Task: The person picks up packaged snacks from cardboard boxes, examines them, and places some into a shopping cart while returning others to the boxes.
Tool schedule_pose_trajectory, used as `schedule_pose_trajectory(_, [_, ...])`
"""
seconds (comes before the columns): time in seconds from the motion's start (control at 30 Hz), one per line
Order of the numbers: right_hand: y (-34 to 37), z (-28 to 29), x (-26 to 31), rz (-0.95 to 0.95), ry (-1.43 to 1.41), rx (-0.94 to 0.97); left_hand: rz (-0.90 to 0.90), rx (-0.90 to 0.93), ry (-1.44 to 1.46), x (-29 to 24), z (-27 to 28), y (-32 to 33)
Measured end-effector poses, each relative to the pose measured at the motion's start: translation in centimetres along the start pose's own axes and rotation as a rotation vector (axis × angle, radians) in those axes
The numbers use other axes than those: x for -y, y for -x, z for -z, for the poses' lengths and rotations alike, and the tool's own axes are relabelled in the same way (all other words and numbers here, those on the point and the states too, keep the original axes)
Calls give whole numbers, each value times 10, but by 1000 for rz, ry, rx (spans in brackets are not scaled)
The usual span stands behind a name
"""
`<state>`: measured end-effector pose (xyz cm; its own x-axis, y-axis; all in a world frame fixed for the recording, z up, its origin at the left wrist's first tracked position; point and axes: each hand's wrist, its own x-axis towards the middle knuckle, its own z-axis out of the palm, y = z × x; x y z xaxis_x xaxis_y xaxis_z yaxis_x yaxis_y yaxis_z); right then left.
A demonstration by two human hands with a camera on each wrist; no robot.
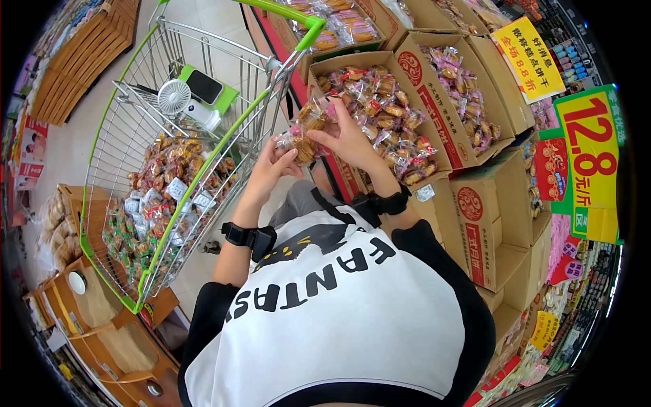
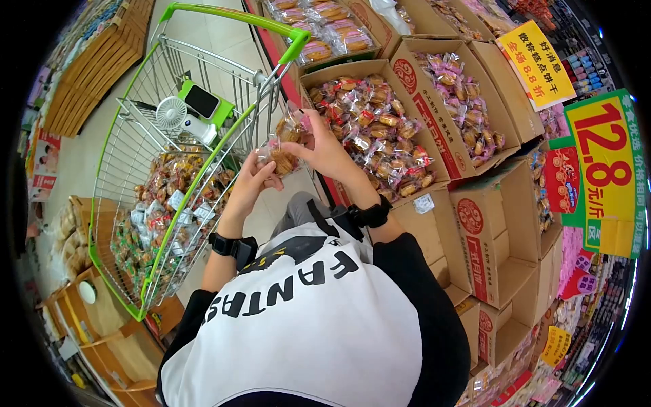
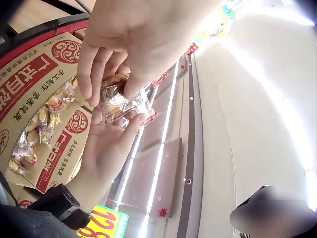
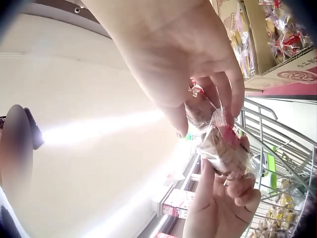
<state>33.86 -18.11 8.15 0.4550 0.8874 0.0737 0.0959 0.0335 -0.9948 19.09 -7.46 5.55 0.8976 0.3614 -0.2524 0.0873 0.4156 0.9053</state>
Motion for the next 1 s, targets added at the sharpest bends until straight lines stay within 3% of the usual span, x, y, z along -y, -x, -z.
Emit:
schedule_pose_trajectory(0.2, [-16, 6, 17, 140, 201, -81, -72, -33, -4, 7, 12, 8])
schedule_pose_trajectory(0.23, [-20, 10, 27, 71, 196, -69, -91, -32, -5, 8, 14, 9])
schedule_pose_trajectory(0.33, [-40, 23, 39, 286, 174, -150, -92, 11, 24, 7, 20, 15])
schedule_pose_trajectory(0.43, [-50, 40, 56, 289, 389, -274, -129, -15, 145, -1, 14, 21])
schedule_pose_trajectory(0.47, [-54, 43, 58, 340, 229, -242, -132, -20, 146, -4, 12, 22])
schedule_pose_trajectory(0.57, [-52, 48, 73, 350, 136, -222, -224, -29, 203, -13, 9, 28])
schedule_pose_trajectory(0.63, [-45, 49, 83, 338, 106, -196, -428, 7, 105, -17, 9, 32])
schedule_pose_trajectory(0.73, [-34, 40, 95, 319, 42, -167, -512, 11, -21, -25, 17, 40])
schedule_pose_trajectory(1.0, [-15, 30, 96, 285, 76, -114, -611, 96, -15, -39, 20, 52])
